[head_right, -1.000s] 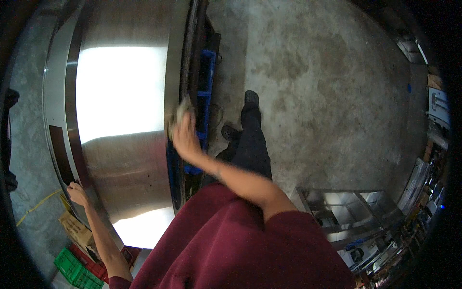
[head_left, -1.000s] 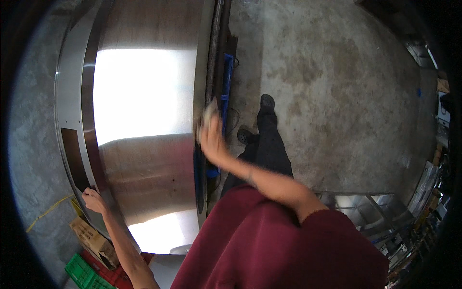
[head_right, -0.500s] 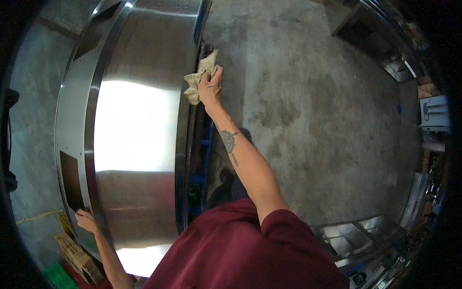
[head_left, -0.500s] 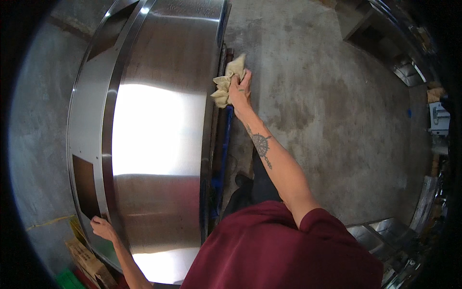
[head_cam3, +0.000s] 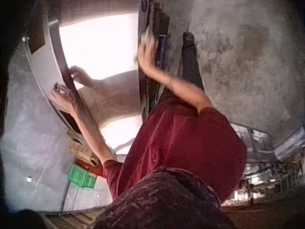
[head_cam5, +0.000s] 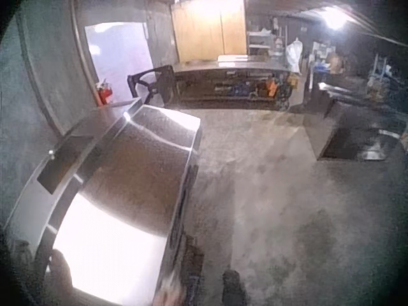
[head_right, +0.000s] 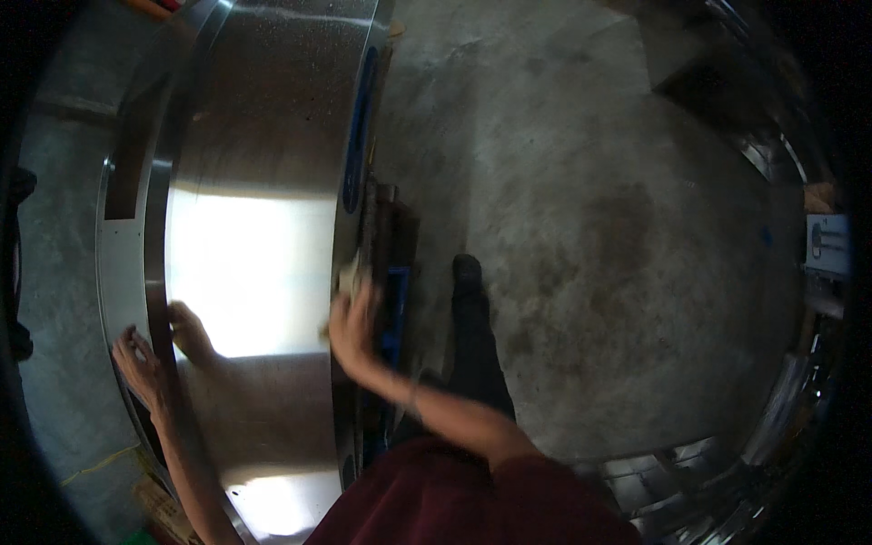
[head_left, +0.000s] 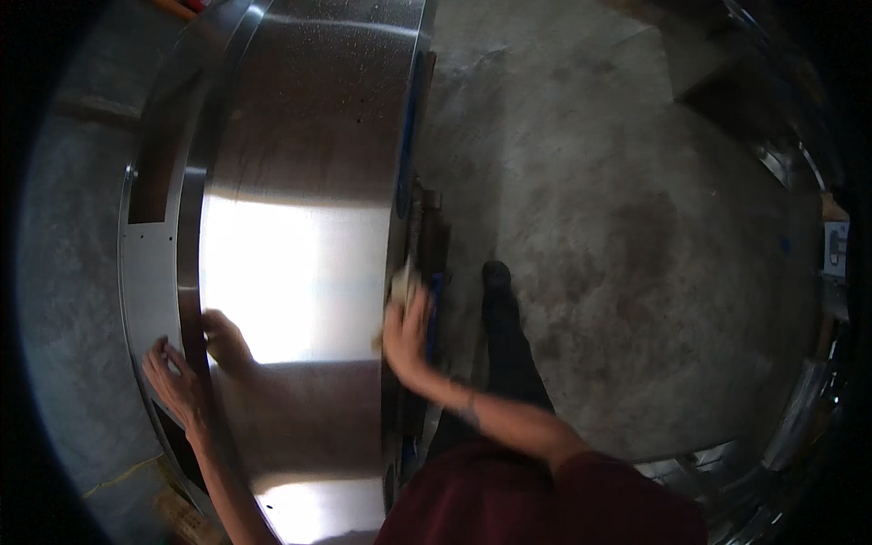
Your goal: The person wipes a large stainless steel panel with a cloth, moving systematically across the top, sides, and edges. The person occasionally dips the cloth into a bucket of liquid to re-wet it and continues wiping until the entire visible surface is covered.
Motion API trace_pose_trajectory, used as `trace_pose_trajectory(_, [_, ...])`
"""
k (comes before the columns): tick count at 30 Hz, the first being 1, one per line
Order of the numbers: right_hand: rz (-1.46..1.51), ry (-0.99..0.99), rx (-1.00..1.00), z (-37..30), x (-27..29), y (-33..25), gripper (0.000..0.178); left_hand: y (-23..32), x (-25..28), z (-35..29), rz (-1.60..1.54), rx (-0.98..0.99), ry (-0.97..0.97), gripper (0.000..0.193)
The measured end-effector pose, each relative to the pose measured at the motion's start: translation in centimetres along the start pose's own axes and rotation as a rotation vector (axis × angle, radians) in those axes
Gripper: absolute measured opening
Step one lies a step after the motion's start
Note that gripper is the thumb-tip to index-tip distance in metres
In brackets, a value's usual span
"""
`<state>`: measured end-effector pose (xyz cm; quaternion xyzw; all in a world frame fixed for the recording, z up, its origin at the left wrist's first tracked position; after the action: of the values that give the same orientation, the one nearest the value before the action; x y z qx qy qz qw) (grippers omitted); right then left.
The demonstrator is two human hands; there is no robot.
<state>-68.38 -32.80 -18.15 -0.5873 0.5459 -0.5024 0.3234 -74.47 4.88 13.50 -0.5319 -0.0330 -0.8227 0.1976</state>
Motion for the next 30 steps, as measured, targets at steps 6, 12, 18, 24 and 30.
trace_pose_trajectory(6, [-0.030, 0.093, 0.354, 37.5, 2.9, -15.1, 0.049, 1.6, -5.4, 8.4, -0.113, 0.068, -0.073, 0.023])
trace_pose_trajectory(12, [-0.010, -0.162, 0.135, 14.7, 2.0, -4.2, 0.049, -1.8, -8.2, 7.6, -0.007, -0.044, -0.193, 0.027])
trace_pose_trajectory(18, [-0.301, -0.568, -0.041, -10.1, -0.7, 8.6, 0.055, -1.2, -7.1, 6.0, -0.168, 0.119, -0.163, 0.034])
trace_pose_trajectory(24, [0.059, 0.100, 0.191, 32.3, 0.8, -10.1, 0.059, 0.6, -7.3, 7.0, -0.175, 0.105, -0.141, 0.032])
trace_pose_trajectory(30, [-0.005, 0.246, 0.440, 50.7, 2.1, -19.9, 0.050, 0.3, -7.7, 7.2, -0.198, 0.133, -0.156, 0.033])
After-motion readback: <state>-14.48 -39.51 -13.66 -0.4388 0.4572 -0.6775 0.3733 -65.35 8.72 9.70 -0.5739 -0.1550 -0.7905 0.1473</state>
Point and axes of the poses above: each hand's wrist, its own z-axis towards the middle knuckle, its own x-axis out of the back of the hand, y = z × x, the point moved 10 cm from there along z, towards the middle knuckle, and after that the axes turned 3 degrees about -z, right-handed, at the moved point
